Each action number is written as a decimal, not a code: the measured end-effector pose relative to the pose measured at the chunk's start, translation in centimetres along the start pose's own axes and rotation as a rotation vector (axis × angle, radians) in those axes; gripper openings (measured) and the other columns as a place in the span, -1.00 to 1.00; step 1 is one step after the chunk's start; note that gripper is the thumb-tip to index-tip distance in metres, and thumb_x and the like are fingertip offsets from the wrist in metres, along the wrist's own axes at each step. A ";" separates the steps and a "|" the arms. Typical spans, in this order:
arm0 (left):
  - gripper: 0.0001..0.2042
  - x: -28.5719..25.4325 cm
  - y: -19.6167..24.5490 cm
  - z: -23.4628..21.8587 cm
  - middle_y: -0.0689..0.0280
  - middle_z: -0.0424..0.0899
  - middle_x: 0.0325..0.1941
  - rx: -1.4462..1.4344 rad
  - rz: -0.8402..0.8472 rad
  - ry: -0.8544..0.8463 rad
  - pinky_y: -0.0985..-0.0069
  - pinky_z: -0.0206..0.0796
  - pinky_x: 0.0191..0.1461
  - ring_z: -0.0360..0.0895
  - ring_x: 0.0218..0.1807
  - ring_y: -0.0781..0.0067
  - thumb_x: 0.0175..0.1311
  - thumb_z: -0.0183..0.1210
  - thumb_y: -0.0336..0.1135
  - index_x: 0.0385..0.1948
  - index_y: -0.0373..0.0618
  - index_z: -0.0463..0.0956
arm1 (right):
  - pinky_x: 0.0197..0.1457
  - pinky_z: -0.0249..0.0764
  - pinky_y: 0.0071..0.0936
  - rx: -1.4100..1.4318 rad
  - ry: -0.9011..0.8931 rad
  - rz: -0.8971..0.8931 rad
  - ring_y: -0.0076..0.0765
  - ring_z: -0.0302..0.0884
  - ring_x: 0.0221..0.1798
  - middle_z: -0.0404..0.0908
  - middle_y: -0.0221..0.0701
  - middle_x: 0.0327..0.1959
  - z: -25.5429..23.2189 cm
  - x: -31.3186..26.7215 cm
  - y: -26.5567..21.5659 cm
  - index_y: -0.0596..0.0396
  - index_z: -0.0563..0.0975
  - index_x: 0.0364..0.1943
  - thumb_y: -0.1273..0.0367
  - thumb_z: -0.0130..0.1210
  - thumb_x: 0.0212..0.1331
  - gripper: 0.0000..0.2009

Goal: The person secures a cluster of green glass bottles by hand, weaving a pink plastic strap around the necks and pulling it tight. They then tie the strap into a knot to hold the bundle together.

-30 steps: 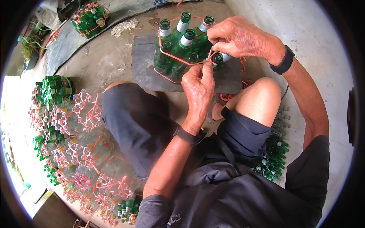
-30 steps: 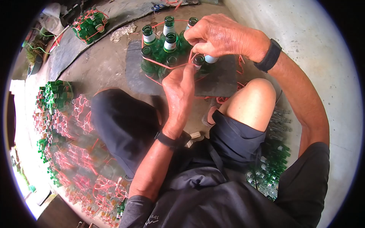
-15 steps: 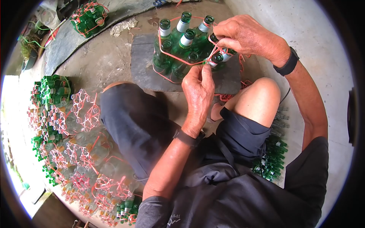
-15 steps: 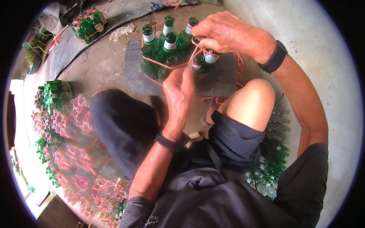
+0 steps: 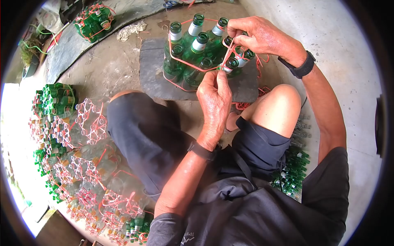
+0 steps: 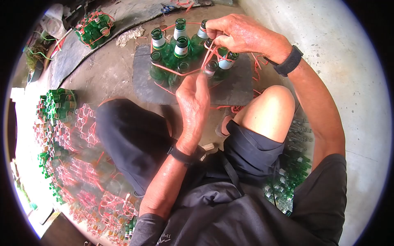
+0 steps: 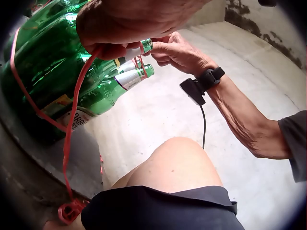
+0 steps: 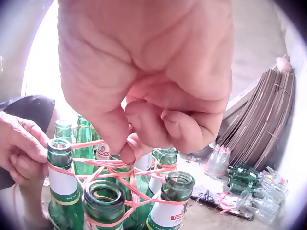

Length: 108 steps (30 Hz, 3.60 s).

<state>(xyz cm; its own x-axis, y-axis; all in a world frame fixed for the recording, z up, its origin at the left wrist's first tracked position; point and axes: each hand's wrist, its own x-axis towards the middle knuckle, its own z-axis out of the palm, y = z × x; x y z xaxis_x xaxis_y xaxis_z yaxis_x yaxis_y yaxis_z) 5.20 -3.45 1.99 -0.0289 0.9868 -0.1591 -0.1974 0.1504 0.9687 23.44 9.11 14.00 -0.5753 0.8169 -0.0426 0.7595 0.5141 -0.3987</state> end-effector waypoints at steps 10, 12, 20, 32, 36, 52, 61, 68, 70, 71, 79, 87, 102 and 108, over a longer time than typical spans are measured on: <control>-0.72 0.5 -1.2 1.0 0.23 0.50 -0.57 -0.082 0.120 0.078 0.35 0.32 -0.36 0.35 -0.46 0.54 0.64 0.19 -0.30 -0.24 -0.39 0.63 | -0.13 0.62 -0.39 0.101 -0.051 0.008 -0.52 0.59 -0.27 0.56 -0.39 -0.40 0.1 0.2 0.8 0.21 0.46 -0.24 0.57 0.11 0.36 -0.95; -0.72 0.3 -1.0 0.8 0.23 0.50 -0.57 -0.077 0.095 0.067 0.35 0.32 -0.36 0.35 -0.45 0.54 0.64 0.18 -0.30 -0.24 -0.39 0.63 | -0.13 0.62 -0.39 0.089 -0.033 0.006 -0.52 0.59 -0.28 0.55 -0.39 -0.39 0.3 0.1 0.7 0.20 0.46 -0.24 0.58 0.10 0.36 -0.95; -0.72 0.2 -0.1 1.0 0.25 0.48 -0.58 -0.023 0.089 0.073 0.35 0.31 -0.36 0.34 -0.46 0.55 0.65 0.17 -0.30 -0.22 -0.39 0.64 | -0.17 0.62 -0.39 0.003 -0.033 0.018 -0.53 0.60 -0.29 0.56 -0.41 -0.41 0.1 0.4 0.4 0.21 0.48 -0.22 0.58 0.11 0.33 -0.96; -0.72 0.5 0.0 1.1 0.31 0.48 -0.57 -0.026 0.071 0.066 0.38 0.29 -0.38 0.32 -0.46 0.58 0.65 0.16 -0.32 -0.23 -0.42 0.63 | -0.17 0.57 -0.26 0.303 0.013 0.171 -0.36 0.66 -0.30 0.65 -0.26 -0.45 1.1 0.9 1.3 0.28 0.59 -0.30 0.57 0.14 0.16 -0.93; -0.73 0.6 0.0 1.2 0.32 0.47 -0.57 -0.042 0.089 0.070 0.38 0.29 -0.38 0.31 -0.46 0.58 0.64 0.17 -0.32 -0.23 -0.42 0.63 | -0.17 0.58 -0.25 0.234 0.041 0.094 -0.32 0.68 -0.29 0.67 -0.22 -0.43 0.7 0.8 0.5 0.28 0.59 -0.30 0.57 0.14 0.16 -0.93; -0.73 0.5 -0.2 0.8 0.22 0.53 -0.55 0.062 0.068 0.043 0.34 0.36 -0.34 0.38 -0.45 0.53 0.66 0.15 -0.31 -0.20 -0.40 0.63 | -0.43 0.62 -0.61 0.353 -0.072 0.280 -0.67 0.62 -0.51 0.70 -0.49 -0.43 0.3 1.7 1.9 0.21 0.71 -0.11 0.49 0.13 0.44 -0.86; -0.73 0.5 0.2 0.7 0.26 0.48 -0.57 0.037 0.042 0.034 0.35 0.34 -0.36 0.36 -0.47 0.54 0.66 0.15 -0.32 -0.23 -0.39 0.62 | -0.51 0.56 -0.59 0.353 -0.098 0.291 -0.67 0.59 -0.52 0.66 -0.49 -0.47 0.5 2.0 2.1 0.16 0.72 -0.12 0.44 0.12 0.45 -0.85; -0.71 0.4 0.5 0.7 0.28 0.49 -0.57 0.062 0.049 0.048 0.37 0.32 -0.37 0.35 -0.46 0.57 0.66 0.14 -0.31 -0.24 -0.41 0.62 | -0.39 0.65 -0.51 0.506 -0.186 0.312 -0.57 0.69 -0.48 0.73 -0.43 -0.46 -0.9 2.2 1.5 0.22 0.73 -0.03 0.38 0.17 0.53 -0.80; -0.71 0.4 0.6 0.7 0.29 0.50 -0.56 0.060 0.033 0.052 0.37 0.31 -0.37 0.35 -0.45 0.58 0.66 0.14 -0.31 -0.23 -0.42 0.62 | -0.42 0.63 -0.49 0.453 -0.186 0.359 -0.54 0.68 -0.51 0.73 -0.42 -0.46 -1.1 2.5 0.5 0.21 0.72 -0.03 0.38 0.20 0.50 -0.81; -0.71 0.5 0.6 0.8 0.29 0.50 -0.56 0.059 0.032 0.050 0.37 0.31 -0.37 0.35 -0.45 0.58 0.66 0.14 -0.31 -0.23 -0.42 0.62 | -0.42 0.63 -0.49 0.452 -0.186 0.362 -0.54 0.68 -0.51 0.73 -0.42 -0.46 -1.2 2.7 0.4 0.21 0.72 -0.03 0.38 0.20 0.50 -0.81; -0.72 0.8 0.7 0.8 0.29 0.48 -0.56 0.005 0.034 0.045 0.39 0.31 -0.34 0.32 -0.43 0.59 0.63 0.14 -0.33 -0.24 -0.43 0.61 | -0.53 0.54 -0.45 0.307 -0.188 0.291 -0.50 0.62 -0.53 0.68 -0.38 -0.46 0.0 2.5 1.4 0.15 0.71 -0.08 0.47 0.11 0.39 -0.82; -0.71 0.8 0.5 0.4 0.31 0.45 -0.57 -0.002 0.014 0.042 0.38 0.29 -0.34 0.31 -0.42 0.59 0.59 0.17 -0.33 -0.33 -0.42 0.59 | -0.20 0.64 -0.18 0.106 0.033 0.051 -0.20 0.75 -0.31 0.82 -0.21 -0.32 1.8 1.9 2.8 0.23 0.74 -0.13 0.54 0.14 0.18 -0.77; -0.76 0.6 0.2 -0.5 0.31 0.56 -0.55 0.047 0.068 0.025 0.44 0.35 -0.32 0.39 -0.42 0.63 0.53 0.20 -0.38 -0.28 -0.44 0.67 | -0.41 0.62 -0.43 0.226 -0.214 0.345 -0.45 0.71 -0.48 0.79 -0.34 -0.43 -1.2 3.7 1.6 0.19 0.79 -0.07 0.42 0.26 0.32 -0.80; -0.76 0.3 0.6 -1.2 0.42 0.57 -0.49 0.103 0.051 0.024 0.50 0.30 -0.29 0.38 -0.38 0.67 0.53 0.23 -0.36 -0.25 -0.42 0.71 | -0.48 0.61 -0.45 0.206 -0.259 0.424 -0.45 0.72 -0.52 0.80 -0.35 -0.44 -1.6 4.3 1.0 0.20 0.81 -0.09 0.42 0.28 0.27 -0.78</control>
<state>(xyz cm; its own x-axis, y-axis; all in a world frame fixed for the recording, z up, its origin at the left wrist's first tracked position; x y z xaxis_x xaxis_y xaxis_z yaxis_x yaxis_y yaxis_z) 3.87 -3.15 2.25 -0.0598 0.9919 -0.1123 -0.0937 0.1064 0.9899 22.22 13.59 14.86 -0.3068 0.8369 -0.4533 0.8811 0.0696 -0.4678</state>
